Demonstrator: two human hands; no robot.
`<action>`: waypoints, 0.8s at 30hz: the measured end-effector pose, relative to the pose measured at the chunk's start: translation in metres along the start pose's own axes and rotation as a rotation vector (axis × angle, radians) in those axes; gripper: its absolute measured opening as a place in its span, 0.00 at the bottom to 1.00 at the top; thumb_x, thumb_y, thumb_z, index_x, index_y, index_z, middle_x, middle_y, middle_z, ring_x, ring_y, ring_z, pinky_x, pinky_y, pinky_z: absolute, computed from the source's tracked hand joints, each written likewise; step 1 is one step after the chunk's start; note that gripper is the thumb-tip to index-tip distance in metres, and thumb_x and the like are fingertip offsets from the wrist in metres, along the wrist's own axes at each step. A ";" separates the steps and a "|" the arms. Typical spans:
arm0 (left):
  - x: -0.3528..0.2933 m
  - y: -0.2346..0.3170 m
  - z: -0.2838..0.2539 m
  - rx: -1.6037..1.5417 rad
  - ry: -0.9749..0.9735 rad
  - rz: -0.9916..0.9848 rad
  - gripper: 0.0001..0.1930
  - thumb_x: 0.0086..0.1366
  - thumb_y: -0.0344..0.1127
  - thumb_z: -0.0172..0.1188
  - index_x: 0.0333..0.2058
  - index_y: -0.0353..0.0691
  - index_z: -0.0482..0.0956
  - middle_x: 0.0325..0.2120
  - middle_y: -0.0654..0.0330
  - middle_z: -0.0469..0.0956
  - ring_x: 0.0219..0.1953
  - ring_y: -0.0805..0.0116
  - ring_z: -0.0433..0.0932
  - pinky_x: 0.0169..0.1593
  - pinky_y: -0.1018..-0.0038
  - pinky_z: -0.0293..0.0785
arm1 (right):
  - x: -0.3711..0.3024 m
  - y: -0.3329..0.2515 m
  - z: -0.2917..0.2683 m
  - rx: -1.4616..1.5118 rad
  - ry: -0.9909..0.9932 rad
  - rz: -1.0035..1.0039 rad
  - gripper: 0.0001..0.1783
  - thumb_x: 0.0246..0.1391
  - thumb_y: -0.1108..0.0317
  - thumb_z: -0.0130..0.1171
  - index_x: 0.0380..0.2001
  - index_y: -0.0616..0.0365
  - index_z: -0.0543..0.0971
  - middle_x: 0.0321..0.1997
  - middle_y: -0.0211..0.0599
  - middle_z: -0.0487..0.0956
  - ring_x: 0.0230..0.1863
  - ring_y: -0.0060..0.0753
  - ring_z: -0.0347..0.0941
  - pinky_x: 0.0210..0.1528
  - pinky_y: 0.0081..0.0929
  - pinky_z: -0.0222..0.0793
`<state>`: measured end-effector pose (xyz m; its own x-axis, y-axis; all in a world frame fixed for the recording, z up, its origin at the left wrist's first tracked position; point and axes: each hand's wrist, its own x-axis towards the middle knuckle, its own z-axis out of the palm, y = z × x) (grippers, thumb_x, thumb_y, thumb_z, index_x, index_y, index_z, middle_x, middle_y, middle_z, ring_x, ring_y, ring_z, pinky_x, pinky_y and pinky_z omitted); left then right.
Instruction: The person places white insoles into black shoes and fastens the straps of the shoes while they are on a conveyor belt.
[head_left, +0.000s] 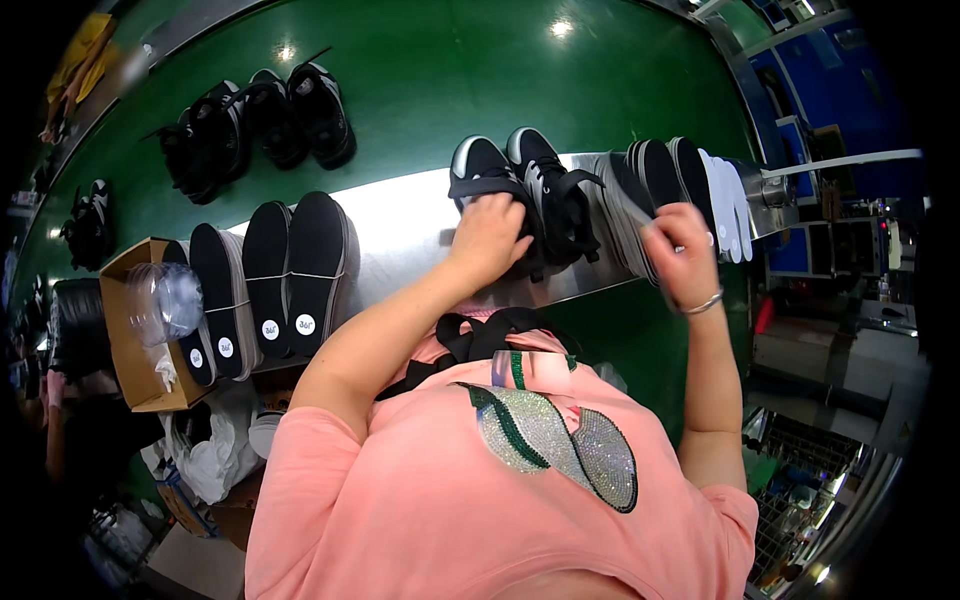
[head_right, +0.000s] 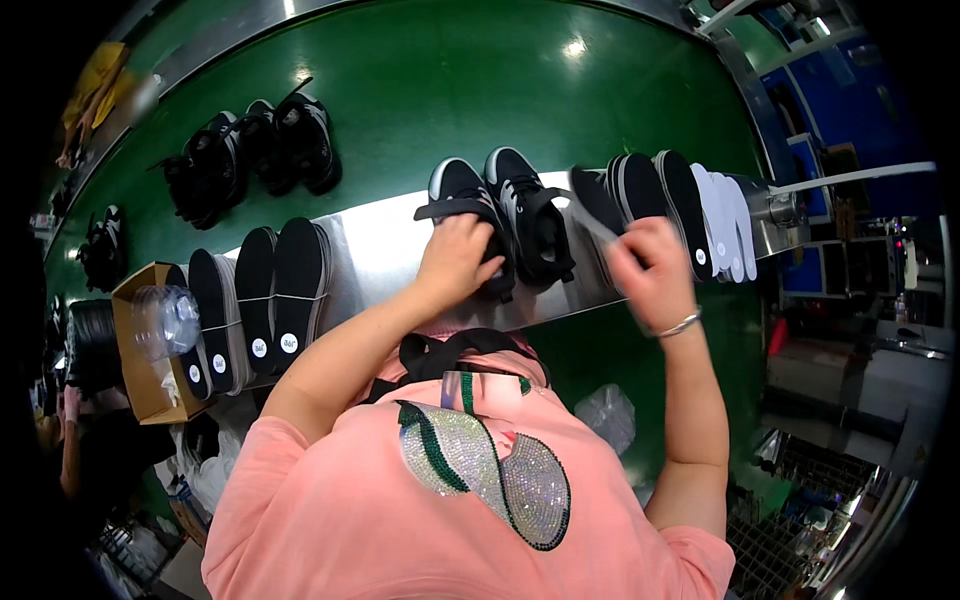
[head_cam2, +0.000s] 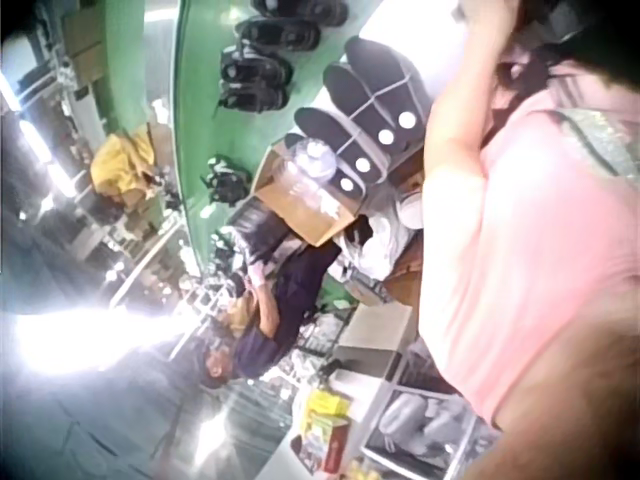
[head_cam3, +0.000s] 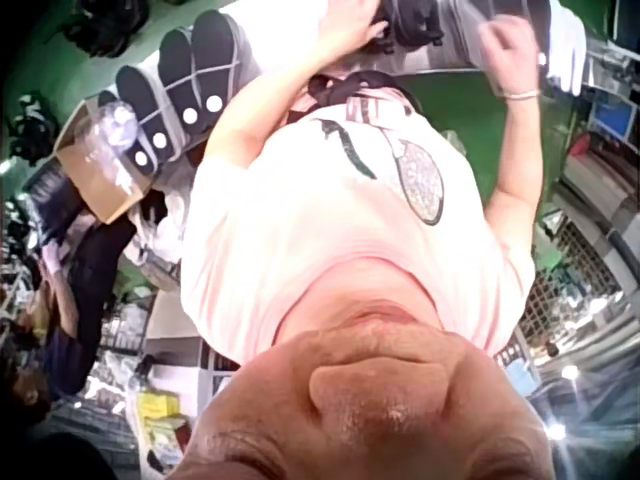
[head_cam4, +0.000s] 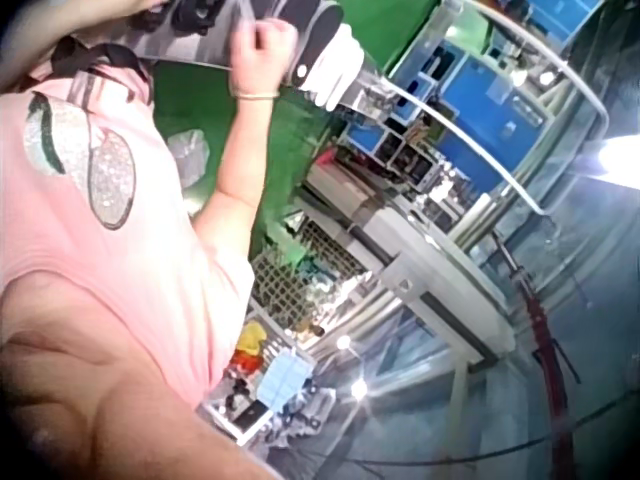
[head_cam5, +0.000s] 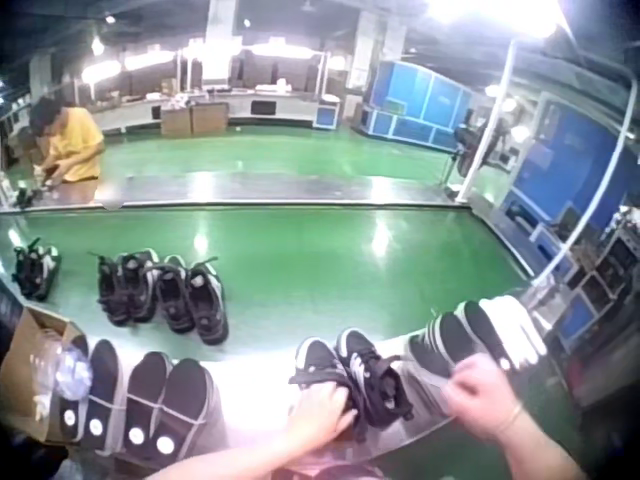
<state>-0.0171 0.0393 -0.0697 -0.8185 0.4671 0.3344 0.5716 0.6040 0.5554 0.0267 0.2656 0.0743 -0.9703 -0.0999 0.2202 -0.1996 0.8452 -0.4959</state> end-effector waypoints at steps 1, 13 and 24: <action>0.003 -0.001 0.002 0.066 0.017 0.090 0.13 0.48 0.39 0.60 0.28 0.38 0.70 0.32 0.56 0.68 0.38 0.57 0.69 0.41 0.65 0.66 | -0.004 -0.010 0.012 0.024 -0.065 -0.022 0.07 0.39 0.70 0.59 0.19 0.63 0.74 0.30 0.40 0.71 0.29 0.37 0.70 0.30 0.27 0.66; 0.017 0.003 -0.016 0.182 -0.216 -0.036 0.26 0.39 0.42 0.66 0.37 0.38 0.68 0.33 0.55 0.71 0.39 0.56 0.71 0.41 0.63 0.67 | 0.005 -0.044 0.039 -0.423 -0.653 -0.371 0.09 0.40 0.65 0.52 0.13 0.55 0.75 0.24 0.35 0.70 0.24 0.38 0.71 0.27 0.34 0.68; 0.041 -0.016 -0.026 -0.037 -0.170 -0.185 0.10 0.54 0.41 0.53 0.30 0.42 0.76 0.24 0.53 0.77 0.30 0.53 0.75 0.32 0.63 0.71 | 0.018 -0.061 0.046 -0.659 -0.833 -0.440 0.06 0.38 0.67 0.54 0.18 0.56 0.78 0.28 0.34 0.73 0.29 0.36 0.73 0.29 0.31 0.70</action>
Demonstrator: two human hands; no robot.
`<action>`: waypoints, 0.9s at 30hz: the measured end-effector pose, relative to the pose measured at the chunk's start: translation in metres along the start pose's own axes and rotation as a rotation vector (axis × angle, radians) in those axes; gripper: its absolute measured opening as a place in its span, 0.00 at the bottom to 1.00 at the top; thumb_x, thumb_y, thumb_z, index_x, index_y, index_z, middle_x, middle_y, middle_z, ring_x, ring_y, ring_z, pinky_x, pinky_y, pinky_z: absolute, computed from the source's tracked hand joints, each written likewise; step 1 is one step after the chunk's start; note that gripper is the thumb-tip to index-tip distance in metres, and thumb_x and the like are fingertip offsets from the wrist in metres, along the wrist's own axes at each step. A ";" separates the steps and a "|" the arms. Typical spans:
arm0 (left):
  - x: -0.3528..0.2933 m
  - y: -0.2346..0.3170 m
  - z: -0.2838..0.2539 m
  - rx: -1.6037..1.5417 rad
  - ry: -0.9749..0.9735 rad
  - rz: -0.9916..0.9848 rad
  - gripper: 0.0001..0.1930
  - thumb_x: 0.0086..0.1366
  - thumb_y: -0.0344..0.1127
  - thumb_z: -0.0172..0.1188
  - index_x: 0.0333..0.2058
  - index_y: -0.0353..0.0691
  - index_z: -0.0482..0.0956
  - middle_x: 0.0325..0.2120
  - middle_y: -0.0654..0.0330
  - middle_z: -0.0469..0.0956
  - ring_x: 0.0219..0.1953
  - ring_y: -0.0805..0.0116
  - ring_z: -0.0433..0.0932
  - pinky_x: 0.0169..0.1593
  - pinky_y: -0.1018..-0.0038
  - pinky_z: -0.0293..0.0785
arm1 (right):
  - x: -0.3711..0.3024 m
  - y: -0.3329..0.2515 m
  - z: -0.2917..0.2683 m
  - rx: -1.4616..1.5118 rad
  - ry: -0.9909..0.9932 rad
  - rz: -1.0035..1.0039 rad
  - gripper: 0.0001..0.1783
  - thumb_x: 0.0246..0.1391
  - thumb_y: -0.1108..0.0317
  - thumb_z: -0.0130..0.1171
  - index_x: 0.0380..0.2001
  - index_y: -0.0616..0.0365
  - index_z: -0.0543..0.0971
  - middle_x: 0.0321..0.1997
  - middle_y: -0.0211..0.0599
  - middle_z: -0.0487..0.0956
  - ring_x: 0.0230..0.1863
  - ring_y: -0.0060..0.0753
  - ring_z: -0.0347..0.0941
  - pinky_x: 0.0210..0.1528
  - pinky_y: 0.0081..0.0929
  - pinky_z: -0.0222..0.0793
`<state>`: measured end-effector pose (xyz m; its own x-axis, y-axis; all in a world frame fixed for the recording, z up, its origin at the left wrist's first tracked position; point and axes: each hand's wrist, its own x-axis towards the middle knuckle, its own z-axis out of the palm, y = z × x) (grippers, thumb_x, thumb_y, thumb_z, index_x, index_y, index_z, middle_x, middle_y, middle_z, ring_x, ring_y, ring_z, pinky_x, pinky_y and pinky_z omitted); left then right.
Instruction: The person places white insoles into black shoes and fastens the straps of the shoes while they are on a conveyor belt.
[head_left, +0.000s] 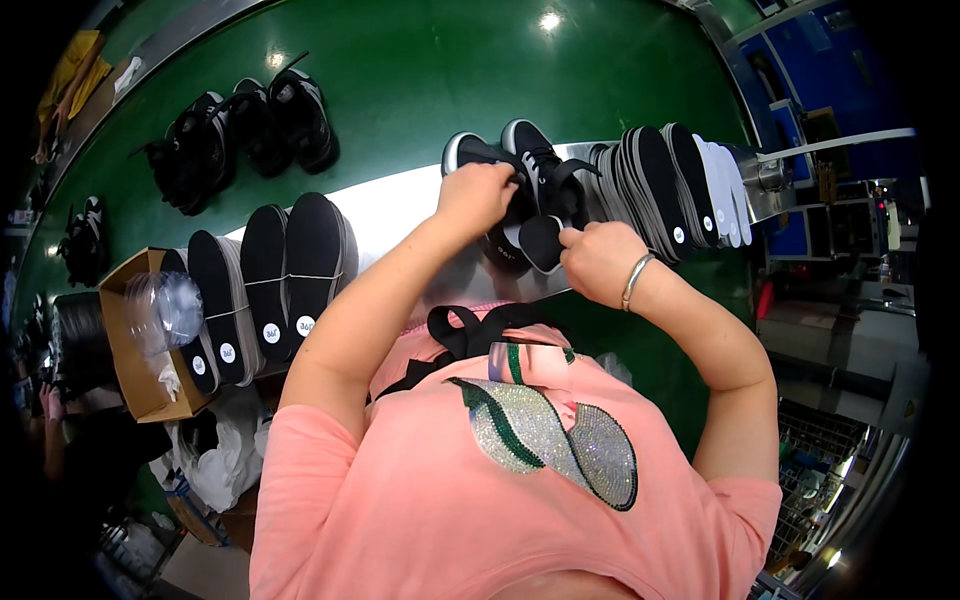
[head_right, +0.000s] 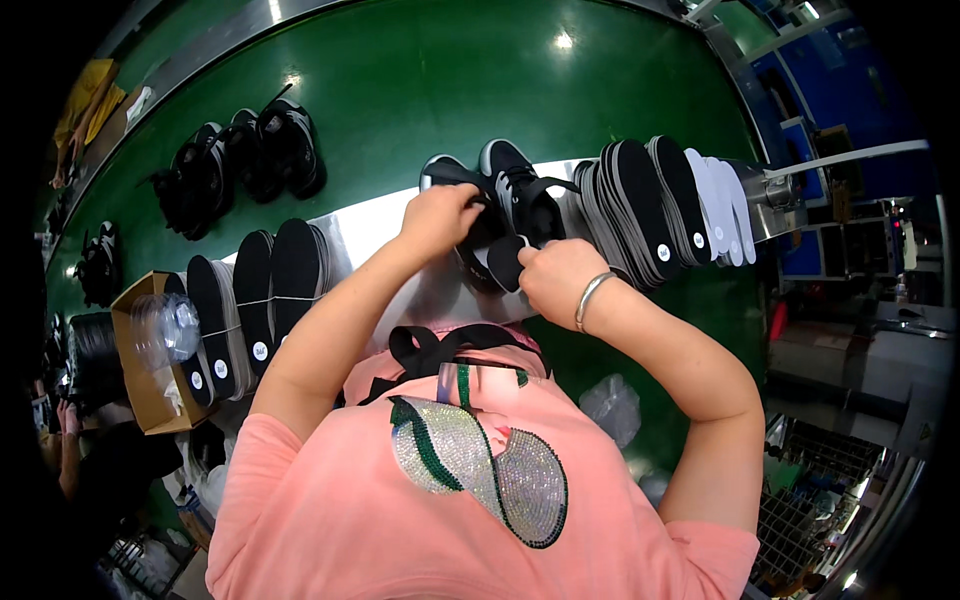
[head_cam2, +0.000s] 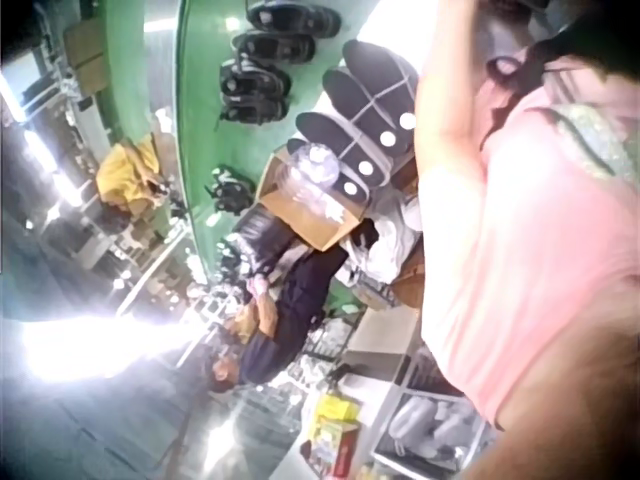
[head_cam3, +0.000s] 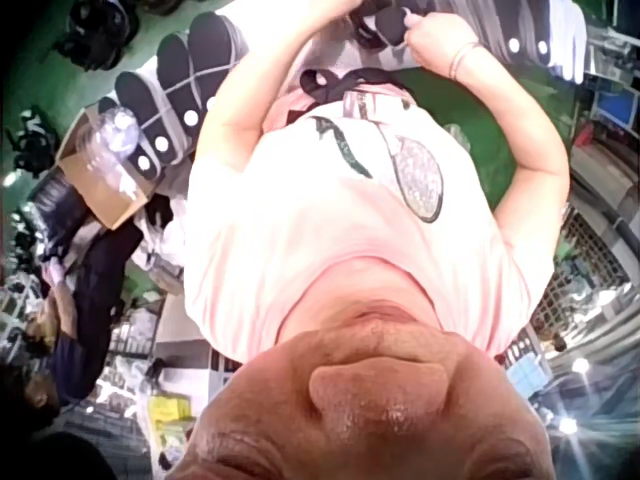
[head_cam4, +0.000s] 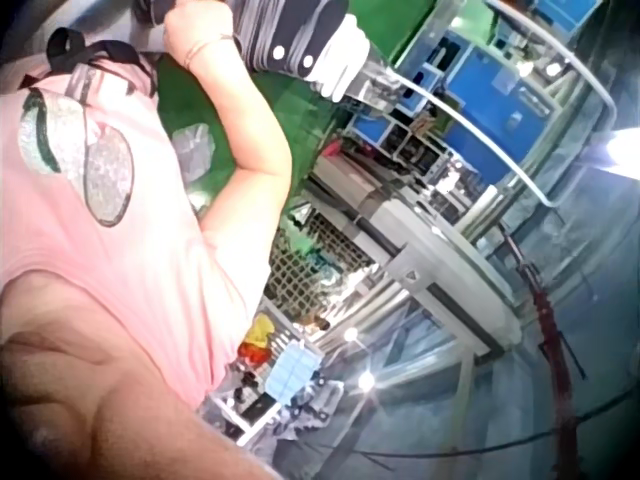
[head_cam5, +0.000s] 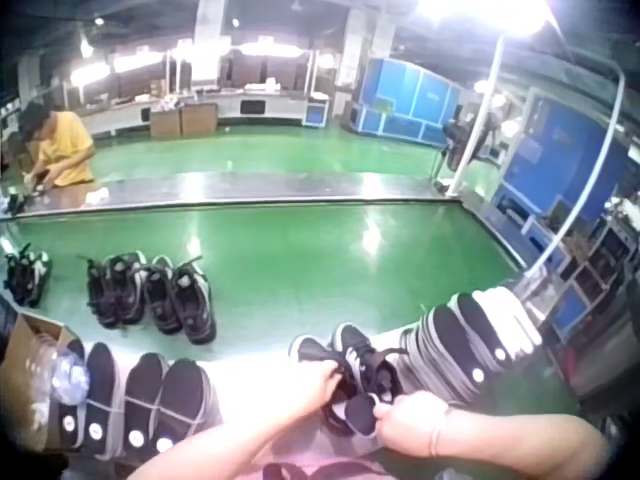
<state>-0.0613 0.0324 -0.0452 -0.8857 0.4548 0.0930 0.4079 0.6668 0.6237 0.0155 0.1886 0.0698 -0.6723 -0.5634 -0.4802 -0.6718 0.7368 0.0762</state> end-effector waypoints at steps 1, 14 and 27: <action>0.003 -0.004 -0.003 -0.063 -0.063 -0.071 0.11 0.55 0.42 0.54 0.30 0.40 0.77 0.23 0.53 0.77 0.28 0.54 0.75 0.31 0.65 0.70 | 0.003 0.000 0.002 -0.022 -0.008 0.000 0.05 0.38 0.68 0.54 0.19 0.56 0.79 0.29 0.34 0.74 0.31 0.35 0.73 0.29 0.30 0.70; 0.016 -0.036 0.014 -0.301 -0.009 -0.267 0.16 0.59 0.41 0.50 0.28 0.30 0.75 0.23 0.46 0.76 0.28 0.56 0.75 0.33 0.66 0.68 | 0.068 -0.020 0.052 0.305 0.321 0.342 0.11 0.44 0.61 0.54 0.25 0.58 0.73 0.32 0.41 0.70 0.35 0.42 0.71 0.33 0.36 0.69; 0.005 -0.021 0.017 -0.332 0.119 -0.272 0.14 0.57 0.39 0.49 0.27 0.33 0.76 0.25 0.44 0.75 0.32 0.46 0.74 0.37 0.57 0.69 | 0.077 -0.019 0.055 0.113 0.195 0.228 0.08 0.37 0.66 0.57 0.25 0.55 0.76 0.30 0.38 0.75 0.36 0.40 0.72 0.34 0.33 0.71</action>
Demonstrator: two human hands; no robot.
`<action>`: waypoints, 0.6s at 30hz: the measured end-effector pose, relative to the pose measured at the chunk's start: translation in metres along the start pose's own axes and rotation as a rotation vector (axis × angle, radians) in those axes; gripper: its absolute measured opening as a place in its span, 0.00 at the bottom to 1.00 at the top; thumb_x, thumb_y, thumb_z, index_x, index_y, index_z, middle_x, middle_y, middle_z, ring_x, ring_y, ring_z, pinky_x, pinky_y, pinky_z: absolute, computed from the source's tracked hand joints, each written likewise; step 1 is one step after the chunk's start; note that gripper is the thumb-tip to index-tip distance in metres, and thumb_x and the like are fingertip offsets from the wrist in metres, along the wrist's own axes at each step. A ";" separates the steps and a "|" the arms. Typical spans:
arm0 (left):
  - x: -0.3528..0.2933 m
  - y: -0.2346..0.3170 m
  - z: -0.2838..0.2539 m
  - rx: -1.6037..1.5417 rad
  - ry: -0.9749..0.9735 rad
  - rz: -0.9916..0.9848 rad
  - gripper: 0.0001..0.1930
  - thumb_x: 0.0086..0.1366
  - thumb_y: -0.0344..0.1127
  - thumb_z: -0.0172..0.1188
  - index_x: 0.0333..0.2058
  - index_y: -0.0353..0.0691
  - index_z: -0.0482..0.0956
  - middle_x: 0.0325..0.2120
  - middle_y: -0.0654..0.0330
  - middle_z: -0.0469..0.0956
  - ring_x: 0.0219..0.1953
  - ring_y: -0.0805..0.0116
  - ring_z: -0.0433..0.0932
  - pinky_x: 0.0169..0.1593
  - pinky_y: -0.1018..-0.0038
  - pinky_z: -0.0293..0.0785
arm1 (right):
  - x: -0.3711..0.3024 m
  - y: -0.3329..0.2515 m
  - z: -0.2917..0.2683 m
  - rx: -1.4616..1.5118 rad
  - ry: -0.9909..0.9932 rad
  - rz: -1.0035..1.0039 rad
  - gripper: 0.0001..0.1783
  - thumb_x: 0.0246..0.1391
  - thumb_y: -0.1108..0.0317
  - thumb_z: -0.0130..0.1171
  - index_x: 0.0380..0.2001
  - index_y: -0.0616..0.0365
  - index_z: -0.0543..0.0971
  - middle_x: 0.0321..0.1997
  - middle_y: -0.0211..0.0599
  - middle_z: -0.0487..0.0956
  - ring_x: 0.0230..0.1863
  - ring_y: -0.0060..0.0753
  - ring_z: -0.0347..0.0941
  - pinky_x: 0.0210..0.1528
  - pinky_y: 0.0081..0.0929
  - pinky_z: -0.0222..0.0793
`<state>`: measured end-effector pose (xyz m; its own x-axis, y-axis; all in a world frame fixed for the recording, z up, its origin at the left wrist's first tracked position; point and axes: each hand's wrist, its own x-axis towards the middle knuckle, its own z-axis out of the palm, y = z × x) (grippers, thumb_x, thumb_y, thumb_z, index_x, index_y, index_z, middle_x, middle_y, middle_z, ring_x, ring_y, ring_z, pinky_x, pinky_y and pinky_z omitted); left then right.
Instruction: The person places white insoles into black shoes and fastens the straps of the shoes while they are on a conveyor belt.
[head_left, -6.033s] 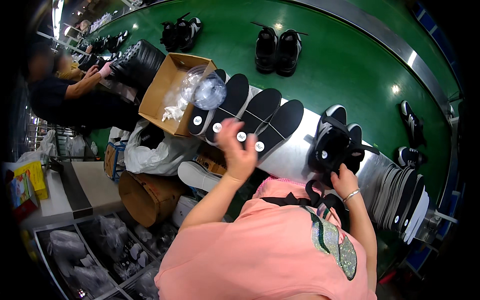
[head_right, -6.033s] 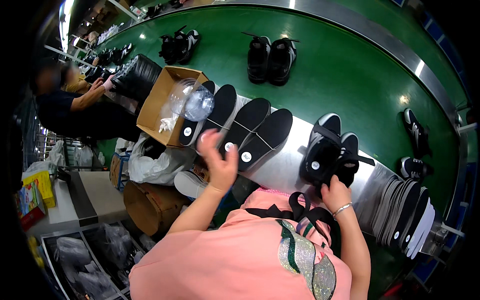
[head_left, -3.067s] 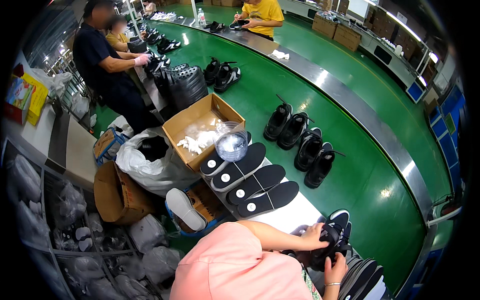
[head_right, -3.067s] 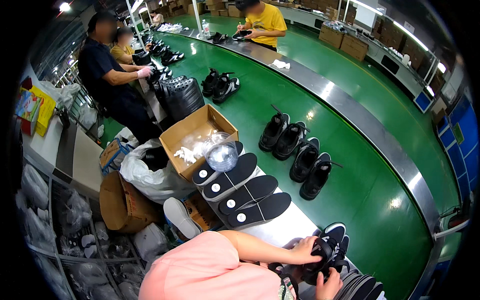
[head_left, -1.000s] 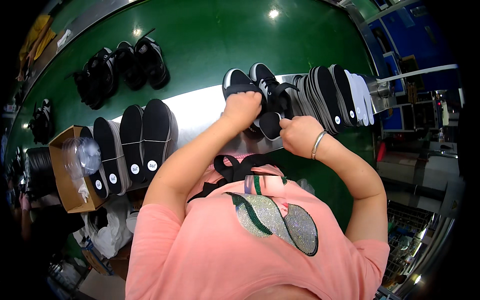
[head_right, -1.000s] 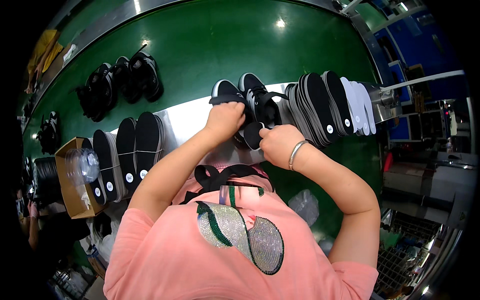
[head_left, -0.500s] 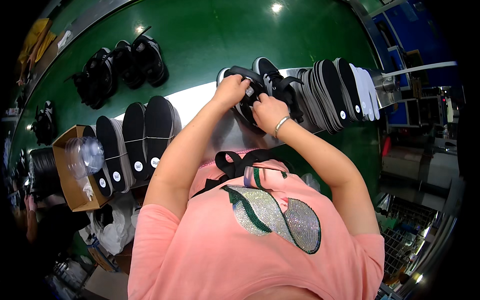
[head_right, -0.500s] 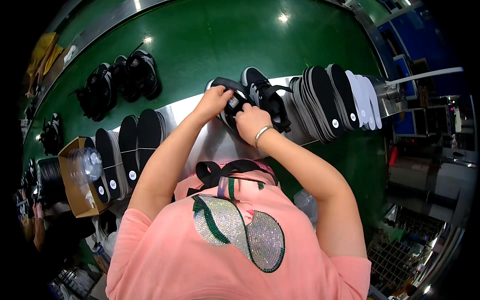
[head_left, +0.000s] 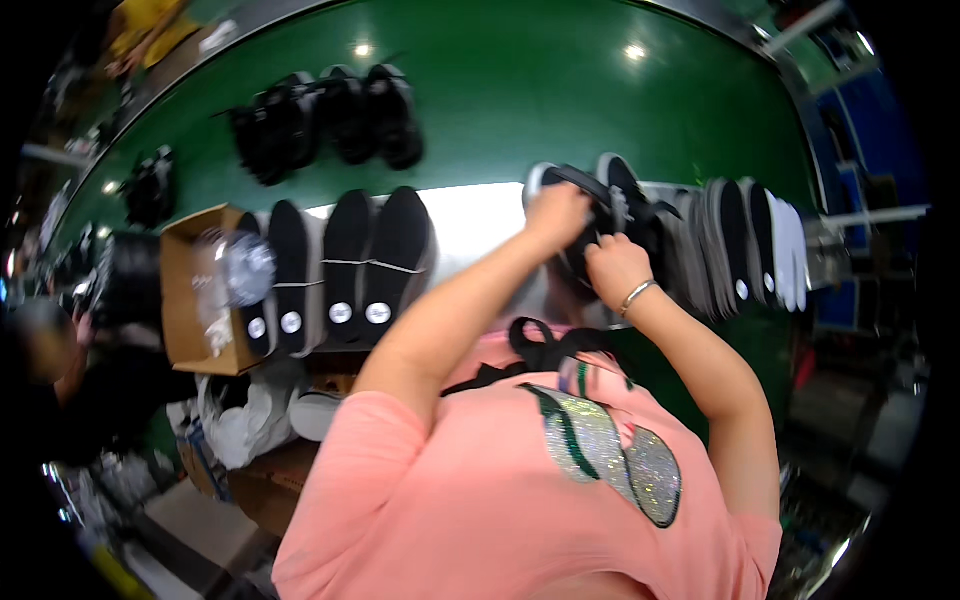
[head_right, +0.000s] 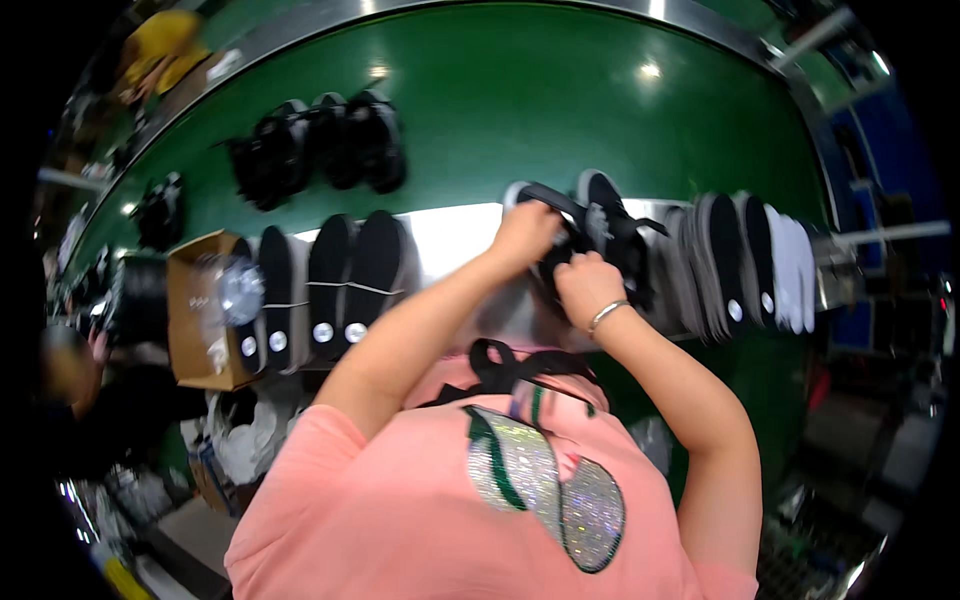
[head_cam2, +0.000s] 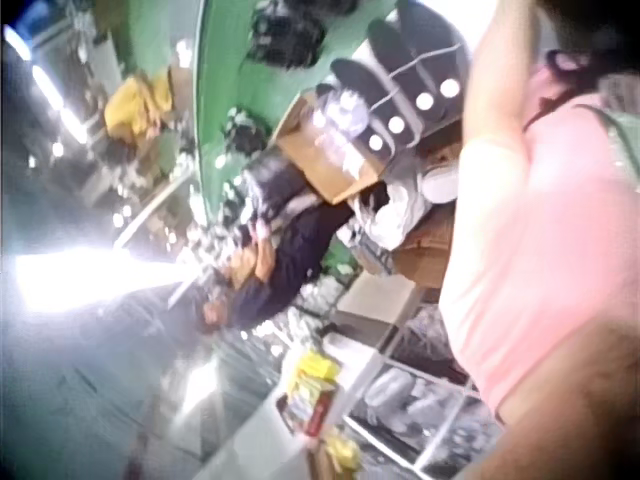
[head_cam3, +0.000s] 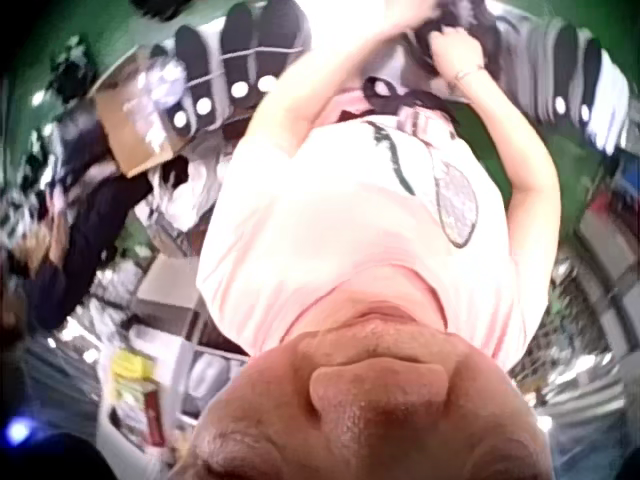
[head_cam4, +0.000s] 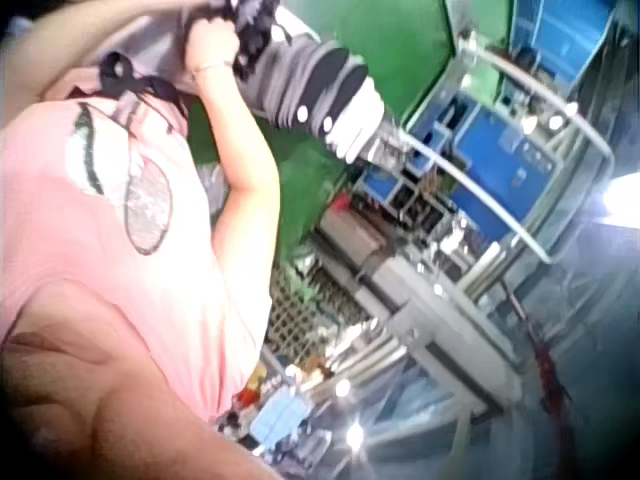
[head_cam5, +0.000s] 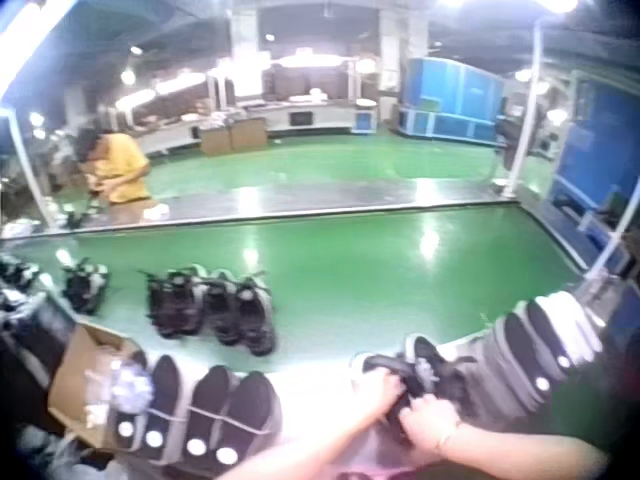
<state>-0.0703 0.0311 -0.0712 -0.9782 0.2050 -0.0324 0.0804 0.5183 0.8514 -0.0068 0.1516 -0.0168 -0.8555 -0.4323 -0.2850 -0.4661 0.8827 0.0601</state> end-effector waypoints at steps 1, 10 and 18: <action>-0.002 0.001 0.000 0.022 0.024 0.009 0.14 0.56 0.39 0.50 0.27 0.32 0.75 0.25 0.43 0.75 0.31 0.46 0.74 0.36 0.58 0.69 | 0.009 0.000 0.005 0.006 -0.019 -0.020 0.08 0.36 0.67 0.59 0.25 0.55 0.76 0.30 0.38 0.75 0.36 0.40 0.72 0.36 0.33 0.71; -0.006 -0.001 0.002 -0.024 0.024 -0.043 0.15 0.57 0.41 0.50 0.27 0.33 0.76 0.25 0.43 0.75 0.31 0.45 0.73 0.36 0.57 0.68 | 0.052 0.018 0.020 0.125 -0.550 -0.008 0.11 0.38 0.72 0.51 0.25 0.62 0.80 0.30 0.51 0.77 0.36 0.47 0.75 0.39 0.34 0.71; -0.005 -0.004 0.001 0.014 -0.018 -0.048 0.15 0.57 0.39 0.49 0.27 0.31 0.76 0.24 0.40 0.73 0.31 0.43 0.73 0.35 0.57 0.69 | 0.051 0.001 0.011 -0.052 -0.519 0.061 0.11 0.36 0.74 0.58 0.29 0.55 0.80 0.37 0.42 0.78 0.40 0.38 0.75 0.40 0.29 0.71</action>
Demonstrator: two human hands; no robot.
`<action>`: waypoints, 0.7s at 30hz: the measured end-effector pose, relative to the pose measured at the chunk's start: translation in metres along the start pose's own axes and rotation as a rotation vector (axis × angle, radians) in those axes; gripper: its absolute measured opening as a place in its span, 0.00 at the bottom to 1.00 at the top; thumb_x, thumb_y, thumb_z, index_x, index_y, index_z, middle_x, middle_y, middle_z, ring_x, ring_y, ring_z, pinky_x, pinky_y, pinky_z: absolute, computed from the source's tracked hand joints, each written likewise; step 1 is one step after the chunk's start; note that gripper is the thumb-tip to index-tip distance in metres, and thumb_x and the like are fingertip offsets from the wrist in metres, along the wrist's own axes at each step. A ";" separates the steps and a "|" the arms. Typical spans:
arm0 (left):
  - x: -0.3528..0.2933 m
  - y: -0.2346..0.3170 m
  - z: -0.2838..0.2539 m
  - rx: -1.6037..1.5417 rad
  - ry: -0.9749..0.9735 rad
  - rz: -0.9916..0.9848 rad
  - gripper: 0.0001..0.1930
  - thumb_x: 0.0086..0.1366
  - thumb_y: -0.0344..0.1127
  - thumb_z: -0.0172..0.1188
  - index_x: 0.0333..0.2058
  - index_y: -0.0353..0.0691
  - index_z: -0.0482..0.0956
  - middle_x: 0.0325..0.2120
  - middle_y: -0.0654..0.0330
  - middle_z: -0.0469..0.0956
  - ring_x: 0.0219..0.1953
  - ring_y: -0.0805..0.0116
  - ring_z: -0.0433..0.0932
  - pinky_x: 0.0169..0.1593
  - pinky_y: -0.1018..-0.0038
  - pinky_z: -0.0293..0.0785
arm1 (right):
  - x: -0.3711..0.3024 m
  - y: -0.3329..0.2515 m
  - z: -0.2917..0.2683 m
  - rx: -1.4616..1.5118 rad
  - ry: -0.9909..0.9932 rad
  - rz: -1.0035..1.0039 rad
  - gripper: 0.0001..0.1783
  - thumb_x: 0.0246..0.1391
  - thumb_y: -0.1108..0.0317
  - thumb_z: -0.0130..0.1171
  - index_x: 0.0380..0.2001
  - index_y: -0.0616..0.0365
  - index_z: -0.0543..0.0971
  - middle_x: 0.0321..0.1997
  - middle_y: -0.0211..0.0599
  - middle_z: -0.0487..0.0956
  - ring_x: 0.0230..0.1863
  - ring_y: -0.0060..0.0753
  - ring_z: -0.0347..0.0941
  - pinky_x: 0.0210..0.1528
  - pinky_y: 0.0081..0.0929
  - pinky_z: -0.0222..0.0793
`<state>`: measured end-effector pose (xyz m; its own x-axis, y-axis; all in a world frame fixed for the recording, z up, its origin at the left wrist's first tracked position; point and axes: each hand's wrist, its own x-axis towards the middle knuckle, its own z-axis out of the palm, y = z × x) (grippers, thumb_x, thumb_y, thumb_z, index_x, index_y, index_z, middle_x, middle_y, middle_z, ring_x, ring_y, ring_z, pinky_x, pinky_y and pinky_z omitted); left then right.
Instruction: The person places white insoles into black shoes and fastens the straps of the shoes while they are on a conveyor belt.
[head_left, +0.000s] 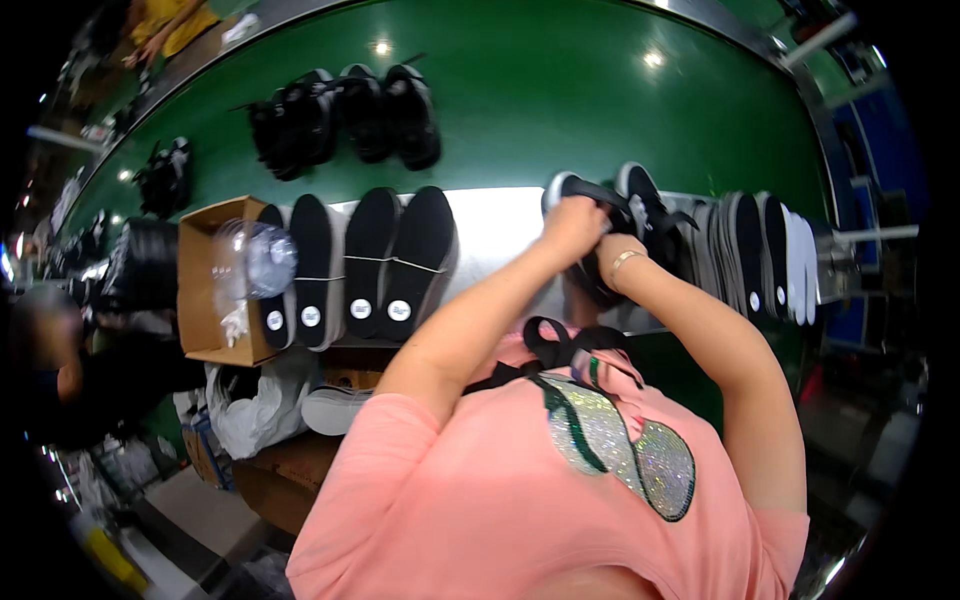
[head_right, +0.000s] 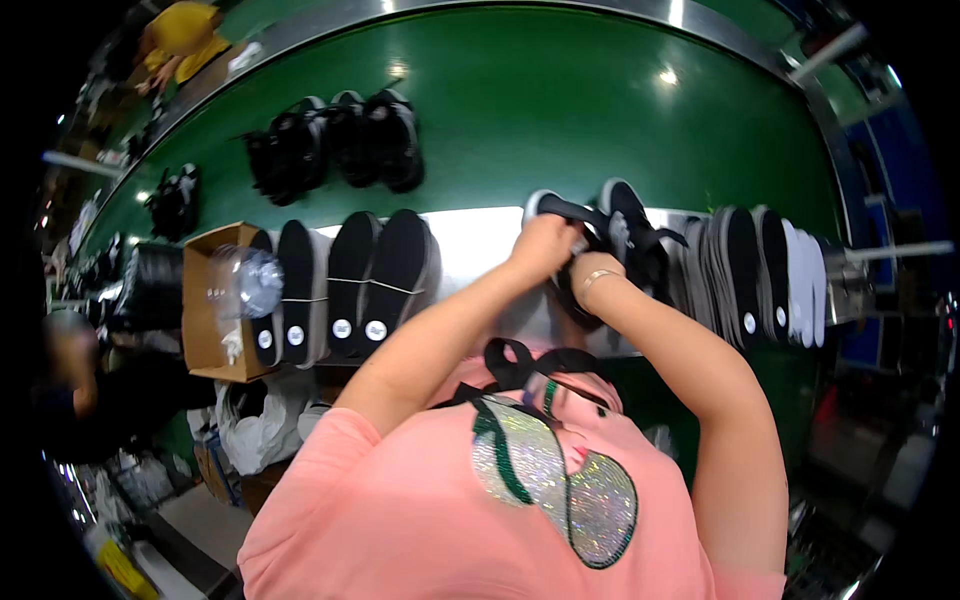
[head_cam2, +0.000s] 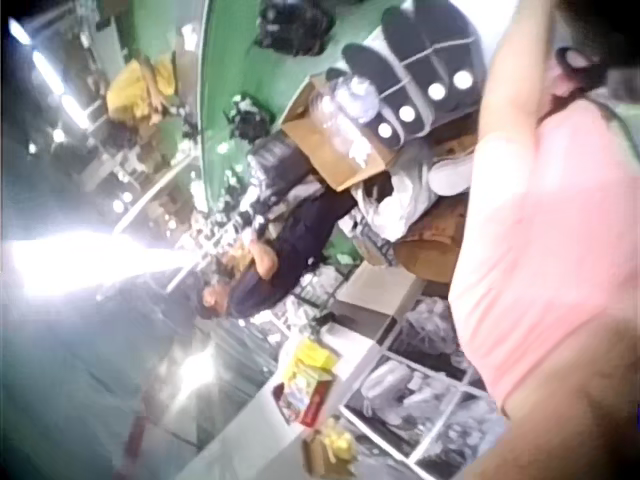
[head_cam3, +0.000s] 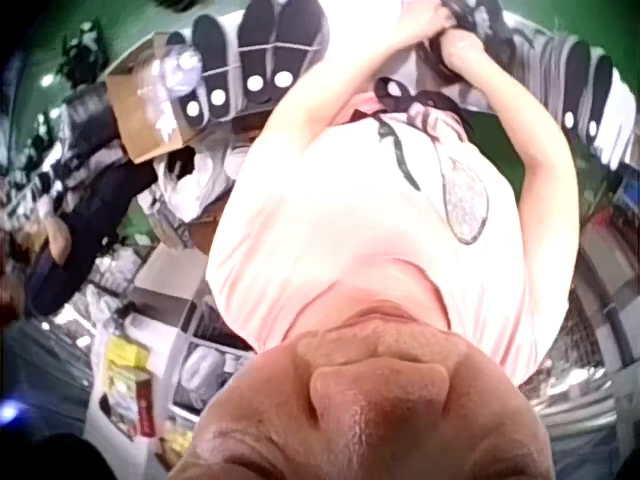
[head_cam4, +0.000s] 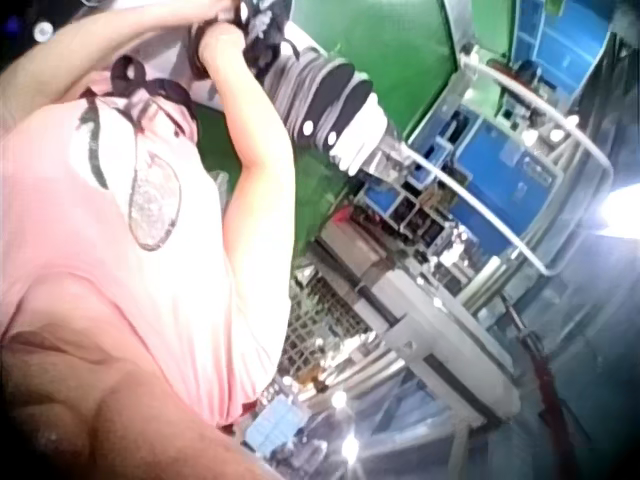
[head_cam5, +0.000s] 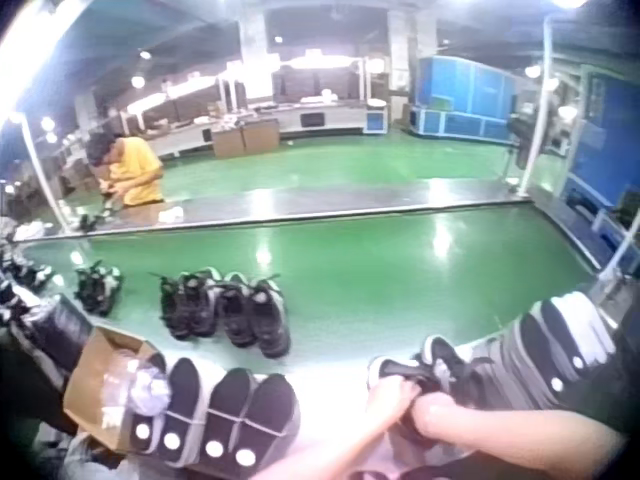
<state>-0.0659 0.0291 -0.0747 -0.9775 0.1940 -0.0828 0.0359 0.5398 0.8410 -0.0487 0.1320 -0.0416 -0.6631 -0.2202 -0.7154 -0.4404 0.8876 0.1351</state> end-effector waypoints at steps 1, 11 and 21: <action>-0.001 0.000 0.000 0.011 0.006 0.021 0.14 0.57 0.39 0.48 0.27 0.32 0.76 0.24 0.41 0.74 0.30 0.43 0.73 0.34 0.58 0.69 | -0.002 -0.002 -0.001 0.042 0.043 0.075 0.11 0.35 0.74 0.59 0.29 0.55 0.80 0.37 0.41 0.78 0.40 0.39 0.75 0.39 0.28 0.72; -0.005 -0.002 -0.004 -0.086 0.009 0.016 0.11 0.50 0.25 0.47 0.33 0.36 0.75 0.28 0.50 0.76 0.33 0.52 0.75 0.38 0.67 0.70 | -0.049 0.015 0.000 0.196 -0.071 -0.151 0.14 0.42 0.67 0.49 0.31 0.59 0.79 0.36 0.44 0.78 0.41 0.40 0.74 0.44 0.36 0.64; -0.005 -0.010 -0.009 -0.527 -0.199 -0.135 0.07 0.56 0.33 0.52 0.29 0.36 0.75 0.22 0.62 0.73 0.25 0.72 0.69 0.29 0.75 0.65 | -0.018 0.032 0.031 1.826 0.034 -0.020 0.20 0.50 0.61 0.54 0.42 0.64 0.71 0.37 0.39 0.75 0.36 0.30 0.72 0.40 0.23 0.67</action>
<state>-0.0632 0.0158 -0.0778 -0.9064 0.3299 -0.2639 -0.2445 0.0996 0.9645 -0.0319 0.1769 -0.0451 -0.6877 -0.2215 -0.6914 0.6737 0.1601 -0.7214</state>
